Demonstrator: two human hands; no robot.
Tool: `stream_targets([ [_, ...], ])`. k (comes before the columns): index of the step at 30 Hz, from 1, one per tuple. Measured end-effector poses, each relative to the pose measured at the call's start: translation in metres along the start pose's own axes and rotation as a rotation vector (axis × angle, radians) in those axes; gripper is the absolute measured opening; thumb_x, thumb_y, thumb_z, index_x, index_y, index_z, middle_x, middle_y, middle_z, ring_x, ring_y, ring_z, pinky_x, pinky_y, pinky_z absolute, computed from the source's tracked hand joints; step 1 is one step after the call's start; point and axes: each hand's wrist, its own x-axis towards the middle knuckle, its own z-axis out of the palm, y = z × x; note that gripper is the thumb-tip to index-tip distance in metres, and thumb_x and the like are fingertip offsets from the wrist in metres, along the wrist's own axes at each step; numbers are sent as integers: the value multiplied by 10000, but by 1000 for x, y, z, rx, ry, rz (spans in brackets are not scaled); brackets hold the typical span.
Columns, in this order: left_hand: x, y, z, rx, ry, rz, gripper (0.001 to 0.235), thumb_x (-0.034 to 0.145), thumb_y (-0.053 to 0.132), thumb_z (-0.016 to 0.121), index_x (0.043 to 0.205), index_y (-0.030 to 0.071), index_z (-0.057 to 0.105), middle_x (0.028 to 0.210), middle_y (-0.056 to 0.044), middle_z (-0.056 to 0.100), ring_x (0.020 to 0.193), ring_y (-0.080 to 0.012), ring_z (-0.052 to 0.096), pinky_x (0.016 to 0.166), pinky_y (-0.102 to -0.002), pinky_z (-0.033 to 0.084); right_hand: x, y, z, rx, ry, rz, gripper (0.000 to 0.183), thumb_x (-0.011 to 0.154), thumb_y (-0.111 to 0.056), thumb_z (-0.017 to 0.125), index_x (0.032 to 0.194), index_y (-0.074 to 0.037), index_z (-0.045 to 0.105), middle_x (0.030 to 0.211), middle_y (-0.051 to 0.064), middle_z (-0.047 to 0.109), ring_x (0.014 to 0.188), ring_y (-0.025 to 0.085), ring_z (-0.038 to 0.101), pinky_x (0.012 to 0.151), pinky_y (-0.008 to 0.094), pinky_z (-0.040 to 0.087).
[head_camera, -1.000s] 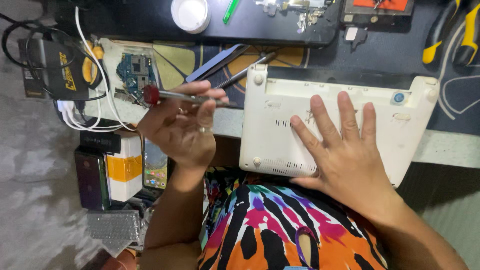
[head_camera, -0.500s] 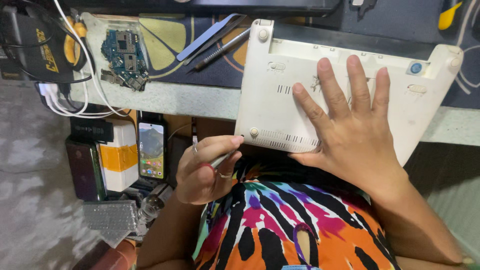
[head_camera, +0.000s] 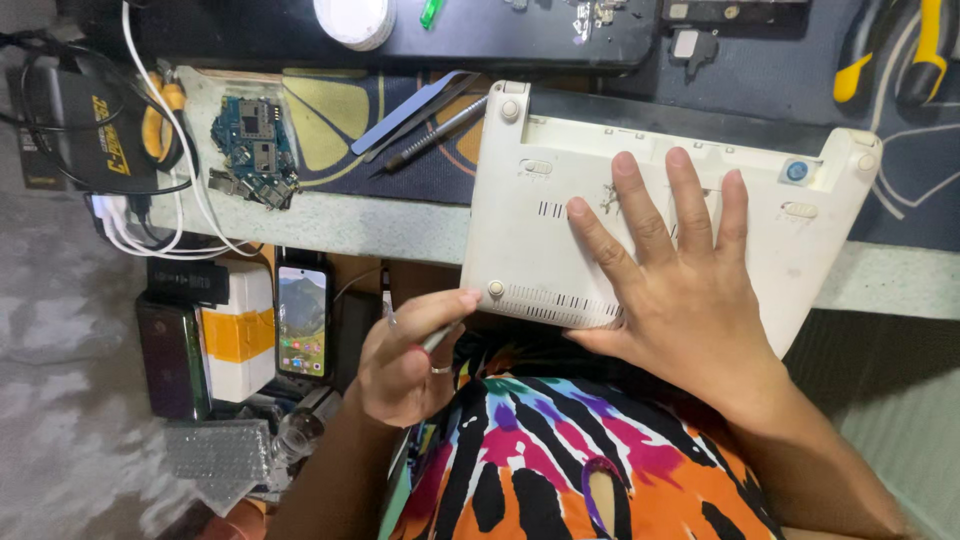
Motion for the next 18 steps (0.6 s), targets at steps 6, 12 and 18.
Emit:
stream_targets([
  [6,-3,-1,4,47,40,14,852,939,-103,676,1620,273,329,1235,-285,615,1062,-355,721,883,-380,655,1,-2,-2,15,-9,12,1231,581,-704,820,1622,-245,352,1692,189,165,1537,488,95,1191,730,32],
  [12,4,2,6,200,66,-19,852,952,-27,715,1627,272,289,1159,-205,669,1007,-308,724,853,-443,641,3,-3,-5,21,7,18,1227,562,-694,826,1605,-263,344,1683,178,160,1529,487,99,1184,744,54],
  [18,11,10,6,218,39,-50,771,981,-14,718,1597,270,352,1203,-179,673,999,-288,735,796,-353,653,5,-5,-9,50,71,-37,1114,586,-624,824,1561,-292,397,1651,217,166,1498,511,85,1141,763,59],
])
